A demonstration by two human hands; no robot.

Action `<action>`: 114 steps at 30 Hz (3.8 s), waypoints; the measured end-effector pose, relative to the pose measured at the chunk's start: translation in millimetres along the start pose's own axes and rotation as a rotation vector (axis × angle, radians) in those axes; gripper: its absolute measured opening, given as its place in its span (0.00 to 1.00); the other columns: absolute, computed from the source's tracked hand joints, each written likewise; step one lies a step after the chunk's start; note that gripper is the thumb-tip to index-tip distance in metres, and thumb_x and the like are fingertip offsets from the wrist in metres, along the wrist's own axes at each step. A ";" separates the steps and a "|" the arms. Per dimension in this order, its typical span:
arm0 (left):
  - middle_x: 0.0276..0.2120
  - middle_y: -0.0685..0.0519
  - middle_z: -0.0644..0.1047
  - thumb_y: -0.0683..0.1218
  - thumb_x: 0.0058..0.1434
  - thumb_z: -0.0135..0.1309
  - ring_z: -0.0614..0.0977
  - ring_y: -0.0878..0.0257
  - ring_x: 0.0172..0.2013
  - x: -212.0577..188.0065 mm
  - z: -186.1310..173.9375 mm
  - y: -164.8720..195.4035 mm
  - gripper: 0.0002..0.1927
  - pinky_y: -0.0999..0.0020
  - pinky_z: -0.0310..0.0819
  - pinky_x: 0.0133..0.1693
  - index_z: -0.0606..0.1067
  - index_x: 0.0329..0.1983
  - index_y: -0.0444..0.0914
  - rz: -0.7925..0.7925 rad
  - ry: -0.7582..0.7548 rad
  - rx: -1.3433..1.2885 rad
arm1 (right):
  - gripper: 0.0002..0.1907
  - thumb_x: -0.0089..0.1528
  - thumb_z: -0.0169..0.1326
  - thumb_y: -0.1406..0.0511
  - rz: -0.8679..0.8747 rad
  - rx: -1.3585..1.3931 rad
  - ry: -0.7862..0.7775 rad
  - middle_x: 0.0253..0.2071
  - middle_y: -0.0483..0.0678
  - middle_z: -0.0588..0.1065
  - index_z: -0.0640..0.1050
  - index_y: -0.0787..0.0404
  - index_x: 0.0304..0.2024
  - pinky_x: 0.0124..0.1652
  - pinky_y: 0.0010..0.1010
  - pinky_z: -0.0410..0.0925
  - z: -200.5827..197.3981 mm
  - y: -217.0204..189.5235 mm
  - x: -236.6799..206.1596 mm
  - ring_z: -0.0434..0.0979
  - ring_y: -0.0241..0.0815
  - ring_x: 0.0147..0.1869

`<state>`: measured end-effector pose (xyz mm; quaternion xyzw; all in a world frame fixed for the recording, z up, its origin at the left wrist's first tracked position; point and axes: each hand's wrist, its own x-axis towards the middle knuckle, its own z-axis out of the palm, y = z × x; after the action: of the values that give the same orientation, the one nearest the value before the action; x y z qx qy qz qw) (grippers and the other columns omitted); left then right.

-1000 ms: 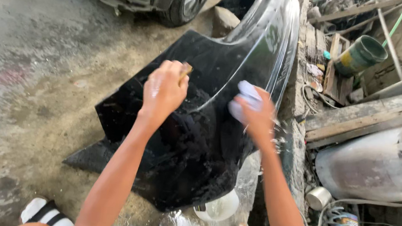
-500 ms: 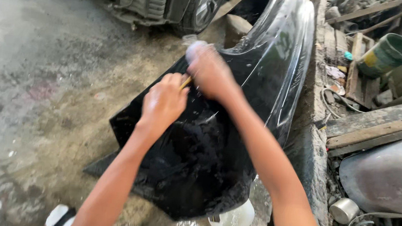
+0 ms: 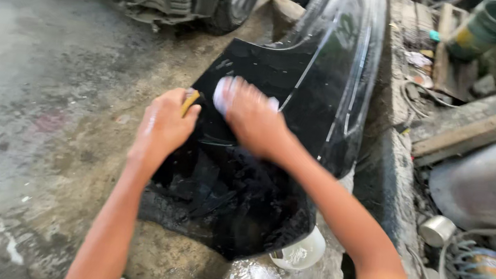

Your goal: The person sits on the wet concrete floor and wets a black car bumper with water from a container, then scrubs its surface with a yellow sanding sponge while wiping with a white cloth. They work over different areas of the bumper, re-wetting the sponge and wiping residue as they go.

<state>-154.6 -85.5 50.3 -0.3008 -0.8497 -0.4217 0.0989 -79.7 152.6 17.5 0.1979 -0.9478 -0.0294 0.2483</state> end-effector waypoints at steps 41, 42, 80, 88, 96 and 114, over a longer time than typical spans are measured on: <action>0.47 0.36 0.78 0.46 0.68 0.59 0.79 0.35 0.48 -16.0 20.2 -6.1 0.13 0.45 0.72 0.47 0.75 0.50 0.33 0.109 0.063 0.109 | 0.22 0.65 0.51 0.65 0.355 -0.085 0.362 0.62 0.62 0.71 0.73 0.70 0.59 0.67 0.53 0.62 -2.7 -93.3 -62.1 0.68 0.64 0.67; 0.46 0.36 0.78 0.46 0.66 0.59 0.79 0.35 0.47 -13.3 20.1 -6.9 0.14 0.46 0.72 0.47 0.76 0.49 0.33 0.111 0.074 0.109 | 0.23 0.64 0.51 0.64 0.259 -0.144 0.351 0.61 0.61 0.72 0.73 0.70 0.59 0.67 0.56 0.61 6.6 -106.8 -53.1 0.68 0.63 0.67; 0.32 0.49 0.74 0.45 0.61 0.55 0.75 0.50 0.31 -127.7 137.1 118.8 0.03 0.56 0.70 0.32 0.75 0.35 0.41 0.516 0.123 0.236 | 0.23 0.72 0.45 0.65 0.486 0.190 0.410 0.73 0.59 0.63 0.69 0.66 0.69 0.74 0.48 0.55 -10.1 10.8 -135.5 0.58 0.64 0.79; 0.35 0.51 0.76 0.43 0.66 0.57 0.75 0.50 0.35 -97.8 112.8 85.0 0.02 0.54 0.70 0.38 0.77 0.39 0.41 0.371 0.354 0.072 | 0.23 0.73 0.44 0.65 0.464 0.182 0.365 0.74 0.60 0.63 0.68 0.67 0.69 0.74 0.48 0.54 -17.5 10.7 -135.0 0.58 0.65 0.79; 0.33 0.53 0.77 0.45 0.59 0.57 0.74 0.54 0.30 -145.0 155.5 126.2 0.05 0.60 0.71 0.31 0.77 0.38 0.42 0.591 0.087 0.051 | 0.23 0.72 0.45 0.65 0.464 0.173 0.406 0.72 0.59 0.65 0.69 0.66 0.68 0.74 0.48 0.55 -15.2 12.3 -133.9 0.59 0.65 0.78; 0.35 0.49 0.76 0.46 0.68 0.55 0.75 0.47 0.34 -122.4 131.6 79.0 0.06 0.52 0.67 0.35 0.77 0.35 0.42 0.331 0.301 0.117 | 0.22 0.73 0.45 0.65 0.483 0.153 0.378 0.73 0.59 0.64 0.70 0.66 0.68 0.74 0.48 0.55 -11.9 10.4 -137.0 0.58 0.64 0.79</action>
<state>1.5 0.8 -31.6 -0.3634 -0.7875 -0.3898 0.3096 31.6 216.1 -33.4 -0.0128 -0.9039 0.1389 0.4044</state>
